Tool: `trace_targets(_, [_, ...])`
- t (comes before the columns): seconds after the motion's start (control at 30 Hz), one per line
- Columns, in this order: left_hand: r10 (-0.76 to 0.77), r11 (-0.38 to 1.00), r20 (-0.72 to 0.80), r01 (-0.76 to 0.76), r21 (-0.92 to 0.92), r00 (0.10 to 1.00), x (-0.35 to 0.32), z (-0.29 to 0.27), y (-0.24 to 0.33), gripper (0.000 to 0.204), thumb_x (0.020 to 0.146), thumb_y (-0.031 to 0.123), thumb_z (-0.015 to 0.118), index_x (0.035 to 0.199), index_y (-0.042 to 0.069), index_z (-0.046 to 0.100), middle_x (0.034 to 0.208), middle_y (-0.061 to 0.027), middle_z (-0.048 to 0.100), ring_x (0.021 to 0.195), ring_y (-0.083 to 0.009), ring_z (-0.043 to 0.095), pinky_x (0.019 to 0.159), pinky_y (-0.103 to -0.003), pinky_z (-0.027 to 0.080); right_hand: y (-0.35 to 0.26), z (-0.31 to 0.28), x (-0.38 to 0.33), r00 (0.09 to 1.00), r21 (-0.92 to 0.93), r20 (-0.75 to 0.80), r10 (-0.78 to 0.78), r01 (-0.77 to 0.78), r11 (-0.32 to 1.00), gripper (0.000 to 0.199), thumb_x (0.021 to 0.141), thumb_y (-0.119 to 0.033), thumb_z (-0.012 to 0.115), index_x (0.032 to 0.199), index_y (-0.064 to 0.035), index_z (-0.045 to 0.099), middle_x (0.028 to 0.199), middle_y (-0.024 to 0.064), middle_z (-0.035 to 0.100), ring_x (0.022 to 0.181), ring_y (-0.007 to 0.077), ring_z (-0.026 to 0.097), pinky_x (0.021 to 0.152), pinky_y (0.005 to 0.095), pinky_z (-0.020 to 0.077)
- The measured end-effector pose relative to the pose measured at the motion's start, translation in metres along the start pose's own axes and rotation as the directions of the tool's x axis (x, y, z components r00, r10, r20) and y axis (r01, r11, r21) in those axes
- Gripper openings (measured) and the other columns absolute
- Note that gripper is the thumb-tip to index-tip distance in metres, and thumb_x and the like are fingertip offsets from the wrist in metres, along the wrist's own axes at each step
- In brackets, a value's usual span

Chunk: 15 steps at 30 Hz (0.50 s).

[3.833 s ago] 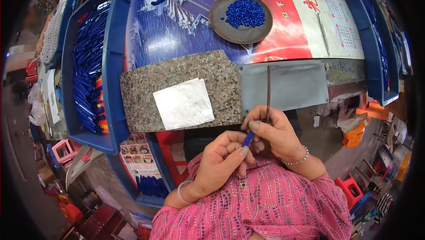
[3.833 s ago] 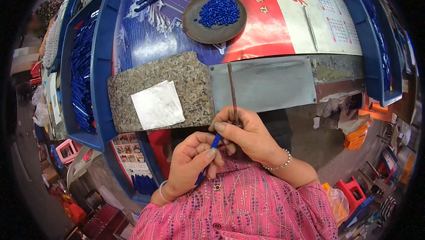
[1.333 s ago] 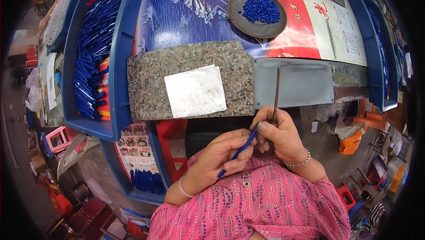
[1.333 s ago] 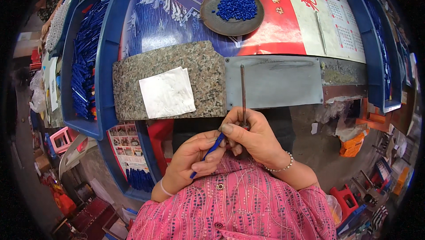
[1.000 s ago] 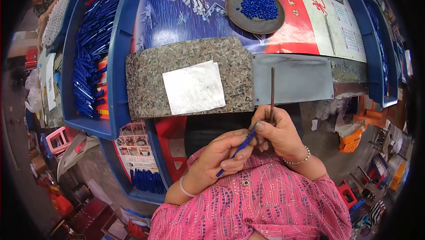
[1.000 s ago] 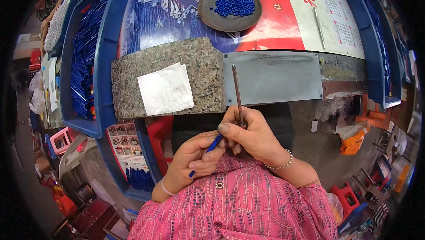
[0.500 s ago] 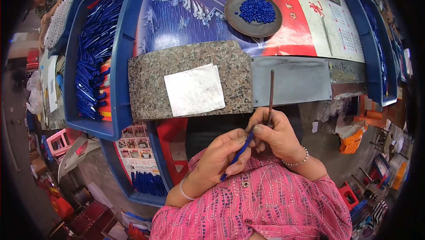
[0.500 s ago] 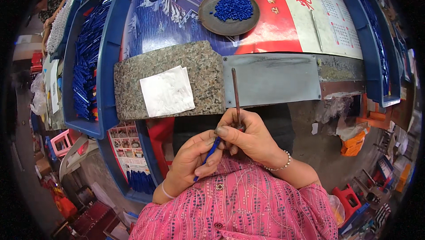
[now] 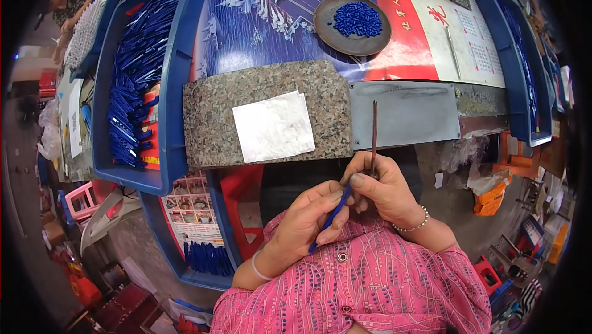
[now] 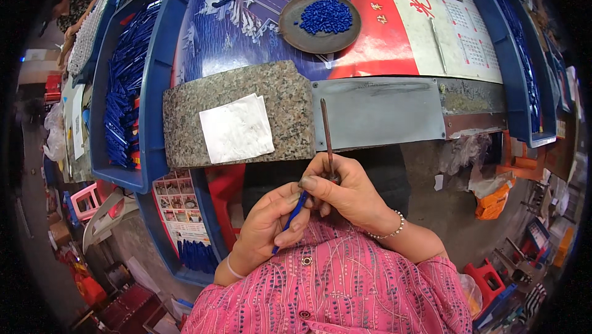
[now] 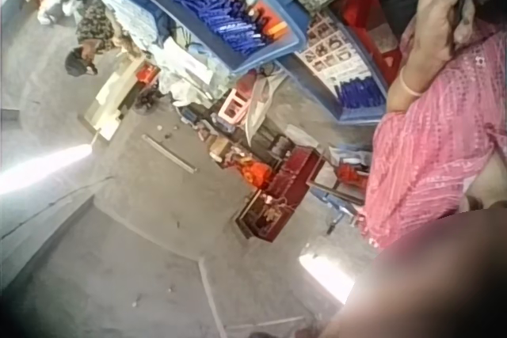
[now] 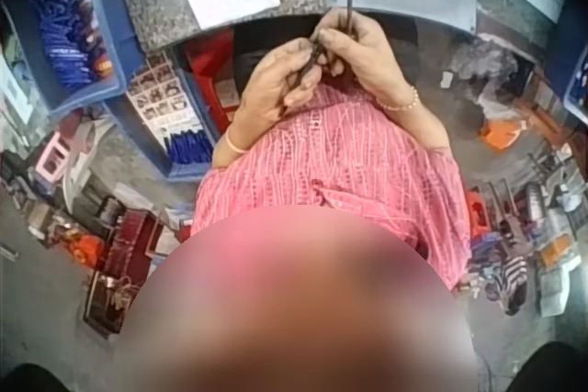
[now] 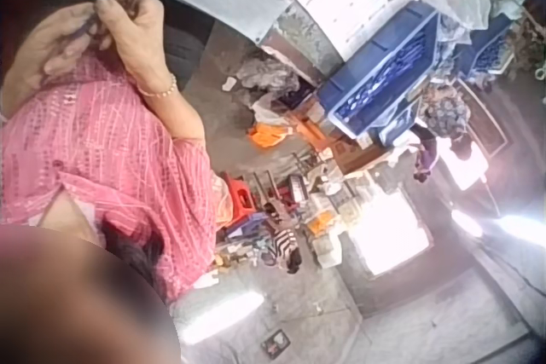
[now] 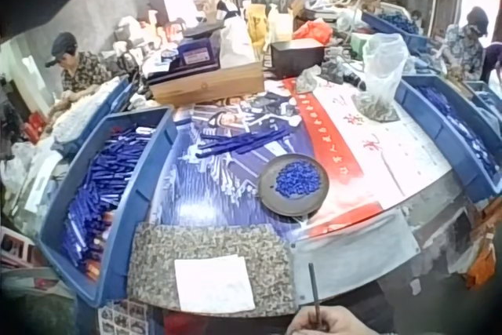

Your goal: Assembling small components into a blue pen-like device using various manual tools at a workstation.

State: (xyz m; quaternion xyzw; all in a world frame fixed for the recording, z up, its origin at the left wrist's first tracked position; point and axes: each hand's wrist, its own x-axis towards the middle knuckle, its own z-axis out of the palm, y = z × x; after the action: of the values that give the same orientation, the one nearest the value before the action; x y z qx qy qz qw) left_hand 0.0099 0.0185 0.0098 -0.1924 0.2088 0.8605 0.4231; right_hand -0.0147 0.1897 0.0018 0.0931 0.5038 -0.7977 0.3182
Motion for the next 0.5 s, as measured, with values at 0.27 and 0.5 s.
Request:
trace_targets(0.27, [0.082, 0.990, -0.082, -0.072, 0.119, 0.993, -0.0008, 0.0008, -0.0039, 0.018, 0.095, 0.018, 0.041, 0.095, 0.002, 0.048, 0.065, -0.0065, 0.050, 0.037, -0.0079, 0.035, 0.037, -0.019, 0.030, 0.0022, -0.0001, 0.0021, 1.000, -0.001, 0.015, 0.004, -0.004, 1.000, 0.026, 0.085, -0.025, 0.062, 0.088, 0.0001, 0.056, 0.068, 0.0034, 0.057, 0.051, 0.0060, 0.052, 0.046, 0.0169, 0.0404])
trace_targets(0.5, [0.256, 0.915, -0.124, -0.199, 0.352, 0.959, -0.0029, 0.0056, -0.0078, 0.010, 0.091, 0.009, 0.042, 0.096, 0.002, 0.047, 0.070, -0.0071, 0.054, 0.042, -0.0081, 0.041, 0.041, -0.019, 0.033, -0.0026, 0.0015, 0.0003, 1.000, 0.009, 0.013, 0.013, -0.013, 1.000, 0.021, 0.089, -0.020, 0.056, 0.092, 0.0012, 0.058, 0.069, 0.0020, 0.056, 0.051, 0.0047, 0.049, 0.047, 0.0171, 0.0395])
